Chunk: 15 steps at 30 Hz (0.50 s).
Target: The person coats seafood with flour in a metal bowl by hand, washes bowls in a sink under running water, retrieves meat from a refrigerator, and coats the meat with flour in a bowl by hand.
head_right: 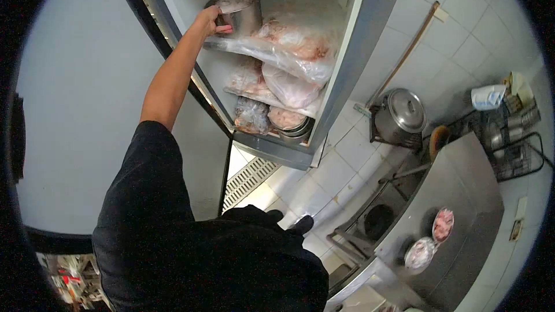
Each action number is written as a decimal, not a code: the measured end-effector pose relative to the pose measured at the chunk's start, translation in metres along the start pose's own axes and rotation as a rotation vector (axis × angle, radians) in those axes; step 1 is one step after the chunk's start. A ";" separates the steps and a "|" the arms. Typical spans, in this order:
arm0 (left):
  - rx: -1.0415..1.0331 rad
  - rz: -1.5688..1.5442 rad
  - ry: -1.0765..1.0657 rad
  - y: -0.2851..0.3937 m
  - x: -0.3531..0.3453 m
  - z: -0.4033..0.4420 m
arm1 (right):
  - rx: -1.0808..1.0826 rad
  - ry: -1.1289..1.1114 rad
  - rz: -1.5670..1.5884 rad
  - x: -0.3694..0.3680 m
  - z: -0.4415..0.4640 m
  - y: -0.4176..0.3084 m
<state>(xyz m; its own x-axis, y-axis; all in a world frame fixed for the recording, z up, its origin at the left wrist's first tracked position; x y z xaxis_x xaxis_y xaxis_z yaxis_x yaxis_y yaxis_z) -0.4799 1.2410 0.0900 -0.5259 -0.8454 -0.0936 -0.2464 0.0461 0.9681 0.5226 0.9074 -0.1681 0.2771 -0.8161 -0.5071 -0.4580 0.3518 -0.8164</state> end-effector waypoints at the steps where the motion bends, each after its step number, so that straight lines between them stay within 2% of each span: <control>1: -0.002 -0.067 0.019 -0.003 0.001 -0.001 | 0.007 0.020 -0.005 -0.012 -0.023 0.005; 2: 0.003 -0.057 0.002 -0.008 0.004 -0.001 | 0.047 0.010 -0.252 -0.031 -0.046 0.014; 4: -0.089 -0.295 0.017 -0.019 0.006 -0.007 | 0.118 0.004 -0.742 -0.072 -0.090 0.028; 6: -0.092 -0.371 0.017 -0.017 0.001 -0.039 | 0.123 -0.046 -0.812 -0.121 -0.151 0.019; 8: -0.171 -0.466 0.115 -0.020 0.002 -0.054 | 0.154 -0.107 -0.799 -0.122 -0.161 0.011; 10: -0.133 -0.533 0.061 -0.026 0.009 -0.032 | 0.166 -0.096 -0.787 -0.127 -0.182 -0.001; 12: -0.166 -0.502 -0.095 -0.030 0.018 0.006 | 0.176 -0.089 -0.773 -0.123 -0.201 -0.014; 13: -0.150 -0.487 -0.108 -0.028 0.015 0.000 | 0.194 -0.074 -0.781 -0.119 -0.210 -0.020; 15: 0.056 -0.684 0.034 -0.019 0.019 -0.012 | 0.200 -0.032 -0.780 -0.101 -0.220 -0.029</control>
<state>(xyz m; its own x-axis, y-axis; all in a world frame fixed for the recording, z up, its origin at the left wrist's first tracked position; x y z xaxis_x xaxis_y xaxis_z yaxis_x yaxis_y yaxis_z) -0.4755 1.2174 0.0722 -0.2116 -0.7107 -0.6709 -0.5560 -0.4770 0.6807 0.3220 0.8786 -0.0318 0.4802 -0.8479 0.2246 0.0367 -0.2365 -0.9709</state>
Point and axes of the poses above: each hand's wrist, its own z-axis towards the middle knuckle, its own x-axis out of the back of the hand, y = z × x, the point moved 1 cm from there along z, towards the middle knuckle, and after that the axes turned 3 degrees about y, right-handed, at the moved point
